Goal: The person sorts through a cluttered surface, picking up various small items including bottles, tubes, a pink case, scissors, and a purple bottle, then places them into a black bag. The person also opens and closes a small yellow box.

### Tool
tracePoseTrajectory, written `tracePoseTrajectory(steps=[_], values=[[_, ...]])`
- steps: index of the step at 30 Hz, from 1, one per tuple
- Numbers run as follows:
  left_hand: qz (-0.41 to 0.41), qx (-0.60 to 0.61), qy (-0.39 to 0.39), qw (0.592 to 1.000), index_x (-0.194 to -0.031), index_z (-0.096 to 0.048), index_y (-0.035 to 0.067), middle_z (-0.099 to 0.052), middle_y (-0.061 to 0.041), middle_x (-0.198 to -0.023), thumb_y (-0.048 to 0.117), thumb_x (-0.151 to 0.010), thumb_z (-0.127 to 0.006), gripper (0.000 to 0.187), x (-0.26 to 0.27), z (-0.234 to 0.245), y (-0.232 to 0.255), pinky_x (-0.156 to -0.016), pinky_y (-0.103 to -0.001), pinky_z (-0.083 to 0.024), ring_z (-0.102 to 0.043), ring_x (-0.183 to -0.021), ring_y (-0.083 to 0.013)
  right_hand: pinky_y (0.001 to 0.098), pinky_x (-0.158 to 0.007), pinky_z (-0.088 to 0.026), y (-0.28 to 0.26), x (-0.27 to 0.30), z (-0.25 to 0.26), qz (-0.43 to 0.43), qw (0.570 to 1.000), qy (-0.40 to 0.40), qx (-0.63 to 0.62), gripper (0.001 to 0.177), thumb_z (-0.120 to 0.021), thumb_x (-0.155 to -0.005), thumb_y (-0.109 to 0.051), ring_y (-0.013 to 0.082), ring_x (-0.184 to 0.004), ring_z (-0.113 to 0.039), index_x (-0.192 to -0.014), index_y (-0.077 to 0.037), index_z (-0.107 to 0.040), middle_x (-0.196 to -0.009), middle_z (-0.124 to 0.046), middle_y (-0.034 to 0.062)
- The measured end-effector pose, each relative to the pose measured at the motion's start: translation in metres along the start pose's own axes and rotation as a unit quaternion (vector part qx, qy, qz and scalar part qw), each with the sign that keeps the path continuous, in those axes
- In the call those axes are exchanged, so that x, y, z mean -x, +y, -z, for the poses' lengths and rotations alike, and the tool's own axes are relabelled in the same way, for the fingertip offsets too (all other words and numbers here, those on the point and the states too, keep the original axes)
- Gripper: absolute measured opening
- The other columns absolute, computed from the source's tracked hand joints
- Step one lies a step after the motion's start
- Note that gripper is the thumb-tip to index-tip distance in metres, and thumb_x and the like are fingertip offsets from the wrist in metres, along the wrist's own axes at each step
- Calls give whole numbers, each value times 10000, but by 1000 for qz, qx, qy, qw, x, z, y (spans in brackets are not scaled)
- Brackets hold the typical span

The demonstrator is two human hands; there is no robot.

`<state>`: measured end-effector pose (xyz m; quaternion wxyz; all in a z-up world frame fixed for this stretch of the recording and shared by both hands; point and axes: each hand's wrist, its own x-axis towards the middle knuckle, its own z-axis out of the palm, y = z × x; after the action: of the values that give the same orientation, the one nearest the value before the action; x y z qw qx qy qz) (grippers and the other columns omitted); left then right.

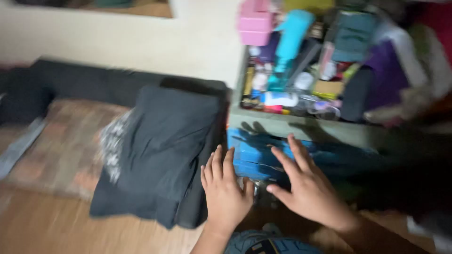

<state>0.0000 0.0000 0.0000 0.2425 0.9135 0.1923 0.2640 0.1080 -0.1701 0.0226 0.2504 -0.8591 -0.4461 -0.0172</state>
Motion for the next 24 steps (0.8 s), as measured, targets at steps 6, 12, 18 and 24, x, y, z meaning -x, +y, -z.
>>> tracePoseTrajectory(steps=[6,12,18,24], values=[[-154,68,-27,985,-1362,-546,66,-685,-156,-1209,106,-718,-672,657,-60,-27,-9,-1089,-599,-329,-594,-1168,-345,560,-1117,-310,21,0,9,-145,988,55,14,876,-825,-743,-400,505,-1467,-236,-1470,-89,-448,-1620,-171,304],[-141,78,-88,983,-1036,-700,212,-642,-87,-623,72,-831,-628,259,-91,-80,-12,-860,-436,-489,-659,-644,-282,561,-1120,-314,61,3,12,-170,980,90,50,845,-781,-772,-453,502,-1468,-248,-1459,-84,-457,-1622,-189,306],[-84,-24,-39,995,-1014,-666,107,-700,-145,-767,298,-924,-724,219,-151,-116,15,-835,-522,-446,-667,-750,-364,532,-1110,-341,137,-35,19,-135,986,96,19,721,-769,-829,-413,471,-1441,-320,-1426,-82,-538,-1577,-335,258],[-112,-95,32,989,-1279,-652,74,-718,-149,-1195,313,-732,-715,601,-187,-173,0,-905,-500,-428,-623,-1028,-357,486,-1144,-386,205,-67,10,24,993,115,-1,566,-762,-864,-320,387,-1377,-489,-1331,-53,-585,-1456,-533,180]])
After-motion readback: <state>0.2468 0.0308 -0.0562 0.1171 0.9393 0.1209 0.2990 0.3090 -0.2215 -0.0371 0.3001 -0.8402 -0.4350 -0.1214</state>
